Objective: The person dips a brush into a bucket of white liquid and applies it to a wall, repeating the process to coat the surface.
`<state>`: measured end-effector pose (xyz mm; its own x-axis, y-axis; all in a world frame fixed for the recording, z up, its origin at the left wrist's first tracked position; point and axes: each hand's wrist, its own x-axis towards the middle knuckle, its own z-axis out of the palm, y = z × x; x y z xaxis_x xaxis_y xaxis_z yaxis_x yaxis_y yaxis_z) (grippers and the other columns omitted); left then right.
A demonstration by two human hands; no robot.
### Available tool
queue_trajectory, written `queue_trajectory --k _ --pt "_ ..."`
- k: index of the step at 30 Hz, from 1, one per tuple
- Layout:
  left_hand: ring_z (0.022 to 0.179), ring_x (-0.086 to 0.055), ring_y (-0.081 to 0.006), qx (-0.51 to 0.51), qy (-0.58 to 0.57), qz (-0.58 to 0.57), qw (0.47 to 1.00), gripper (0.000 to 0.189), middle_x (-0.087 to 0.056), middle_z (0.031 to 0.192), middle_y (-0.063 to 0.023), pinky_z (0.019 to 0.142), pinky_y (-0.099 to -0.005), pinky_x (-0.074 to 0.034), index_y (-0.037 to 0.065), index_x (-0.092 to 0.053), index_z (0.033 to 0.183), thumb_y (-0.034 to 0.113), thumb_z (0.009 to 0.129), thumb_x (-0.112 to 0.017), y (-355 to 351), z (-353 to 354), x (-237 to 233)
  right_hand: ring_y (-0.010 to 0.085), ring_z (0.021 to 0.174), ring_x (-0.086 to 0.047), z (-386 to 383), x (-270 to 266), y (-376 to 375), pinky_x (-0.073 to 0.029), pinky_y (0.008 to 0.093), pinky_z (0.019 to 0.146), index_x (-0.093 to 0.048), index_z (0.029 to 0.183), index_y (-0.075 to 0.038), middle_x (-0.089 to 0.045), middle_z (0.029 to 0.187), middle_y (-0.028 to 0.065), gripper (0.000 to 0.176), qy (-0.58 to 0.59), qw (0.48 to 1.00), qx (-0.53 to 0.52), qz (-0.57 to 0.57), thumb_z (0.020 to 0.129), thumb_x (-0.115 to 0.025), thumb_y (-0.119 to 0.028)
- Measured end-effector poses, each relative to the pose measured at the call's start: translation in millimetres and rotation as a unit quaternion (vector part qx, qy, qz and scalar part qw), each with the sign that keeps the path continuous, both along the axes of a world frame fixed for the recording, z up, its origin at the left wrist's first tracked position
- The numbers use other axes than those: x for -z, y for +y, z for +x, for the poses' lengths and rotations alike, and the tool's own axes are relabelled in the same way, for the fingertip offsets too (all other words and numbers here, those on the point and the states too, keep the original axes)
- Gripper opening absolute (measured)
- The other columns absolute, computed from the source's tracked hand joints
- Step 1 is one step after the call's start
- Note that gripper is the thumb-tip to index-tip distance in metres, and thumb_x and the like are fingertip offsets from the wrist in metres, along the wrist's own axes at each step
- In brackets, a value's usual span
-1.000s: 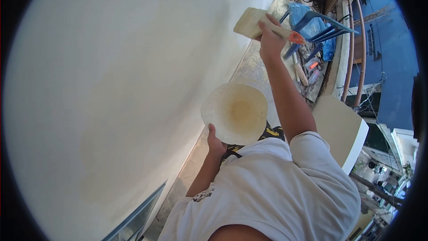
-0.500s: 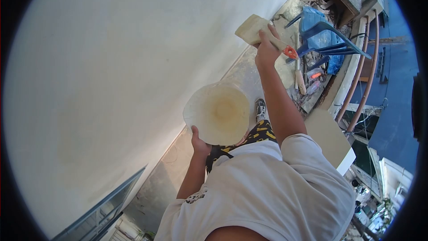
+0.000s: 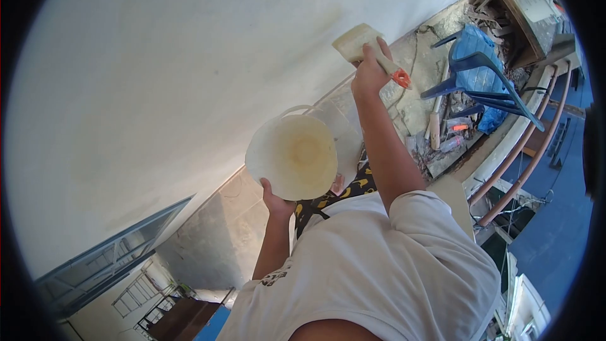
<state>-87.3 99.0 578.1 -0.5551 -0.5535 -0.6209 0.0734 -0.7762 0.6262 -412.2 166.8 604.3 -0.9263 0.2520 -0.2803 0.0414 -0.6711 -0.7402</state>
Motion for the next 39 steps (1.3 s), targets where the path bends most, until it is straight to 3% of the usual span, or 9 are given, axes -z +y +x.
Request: queue_trajectory --k 3,7,10,17,20,22,28,34,39 --pt "0.123 -0.038 -0.0301 0.000 -0.006 -0.019 1.000 0.064 -0.037 0.135 -0.0121 0.100 -0.0442 -0.033 0.007 -0.023 0.137 0.053 0.091 -0.026 2.5 0.5 -10.2 0.0228 0.095 -0.056 -18.8 68.1 -47.9 -0.054 0.0351 0.069 -0.050 0.114 0.001 -0.054 0.106 0.0142 0.038 0.010 0.998 0.017 0.060 0.077 -0.054 0.005" --pt "0.122 -0.039 -0.0291 -0.003 -0.011 -0.007 1.000 0.059 -0.038 0.134 -0.0111 0.099 -0.0432 -0.034 0.008 -0.025 0.136 0.048 0.093 -0.026 -12.0 3.5 -19.5 0.0225 0.094 -0.056 -24.8 -42.5 -69.5 -0.054 0.0363 0.068 -0.051 0.113 0.000 -0.053 0.108 0.0136 0.038 -0.027 0.985 -0.006 0.171 0.076 -0.055 0.005" --pt "0.122 -0.038 -0.0296 0.023 -0.016 -0.003 1.000 0.062 -0.038 0.134 -0.0115 0.100 -0.0434 -0.034 0.008 -0.025 0.136 0.050 0.092 -0.028 -31.0 14.6 -11.3 0.0221 0.092 -0.057 1.2 -78.4 -29.7 -0.052 0.0322 0.064 -0.051 0.114 0.001 -0.055 0.107 0.0143 0.038 0.048 0.998 -0.016 -0.026 0.076 -0.057 0.001" --pt "0.123 -0.037 -0.0313 0.111 0.035 0.009 0.993 0.066 -0.036 0.135 -0.0132 0.101 -0.0438 -0.032 0.008 -0.023 0.137 0.054 0.090 -0.032 -73.8 33.9 -6.4 0.0232 0.094 -0.057 -15.9 74.1 -38.0 -0.053 0.0353 0.065 -0.054 0.112 0.000 -0.056 0.105 0.0131 0.037 0.011 0.992 0.093 0.087 0.075 -0.055 0.005" --pt "0.121 -0.039 -0.0310 0.096 0.025 0.032 0.995 0.061 -0.041 0.132 -0.0138 0.100 -0.0424 -0.033 0.005 -0.027 0.135 0.048 0.092 -0.033 -80.7 29.9 -17.5 0.0246 0.094 -0.057 -38.7 57.0 -80.7 -0.053 0.0379 0.066 -0.056 0.110 -0.001 -0.057 0.103 0.0131 0.036 0.060 0.973 0.062 0.215 0.074 -0.055 0.005" --pt "0.121 -0.039 -0.0313 0.123 -0.027 0.009 0.992 0.061 -0.040 0.132 -0.0142 0.100 -0.0421 -0.033 0.005 -0.027 0.135 0.048 0.092 -0.031 -90.8 43.6 -17.1 0.0254 0.094 -0.057 -21.8 -41.8 -60.4 -0.054 0.0387 0.067 -0.054 0.112 -0.001 -0.056 0.103 0.0136 0.038 0.016 0.999 0.033 0.040 0.074 -0.057 0.005" --pt "0.123 -0.037 -0.0307 0.170 0.039 0.085 0.981 0.062 -0.037 0.135 -0.0139 0.101 -0.0439 -0.032 0.007 -0.025 0.136 0.050 0.092 -0.030 -108.0 43.5 -10.6 0.0270 0.095 -0.057 31.2 -87.5 30.2 -0.055 0.0392 0.070 -0.045 0.122 -0.001 -0.052 0.111 0.0156 0.047 0.144 0.990 0.009 -0.006 0.077 -0.057 0.002" --pt "0.120 -0.040 -0.0322 0.177 0.019 0.063 0.982 0.063 -0.041 0.131 -0.0150 0.099 -0.0430 -0.034 0.005 -0.029 0.134 0.050 0.091 -0.034 -108.1 23.8 -14.1 0.0243 0.100 -0.056 86.9 -20.5 100.9 -0.053 0.0378 0.073 -0.042 0.129 -0.006 -0.053 0.115 0.0110 0.050 0.032 0.997 0.011 0.075 0.080 -0.056 -0.004" --pt "0.122 -0.038 -0.0312 0.180 0.011 0.043 0.983 0.064 -0.038 0.134 -0.0132 0.100 -0.0444 -0.033 0.008 -0.027 0.136 0.051 0.090 -0.035 -94.6 21.0 -11.2 0.0220 0.093 -0.059 72.1 70.1 64.9 -0.055 0.0360 0.066 -0.044 0.128 -0.003 -0.056 0.110 0.0124 0.052 -0.100 0.991 -0.001 0.092 0.078 -0.059 -0.002"
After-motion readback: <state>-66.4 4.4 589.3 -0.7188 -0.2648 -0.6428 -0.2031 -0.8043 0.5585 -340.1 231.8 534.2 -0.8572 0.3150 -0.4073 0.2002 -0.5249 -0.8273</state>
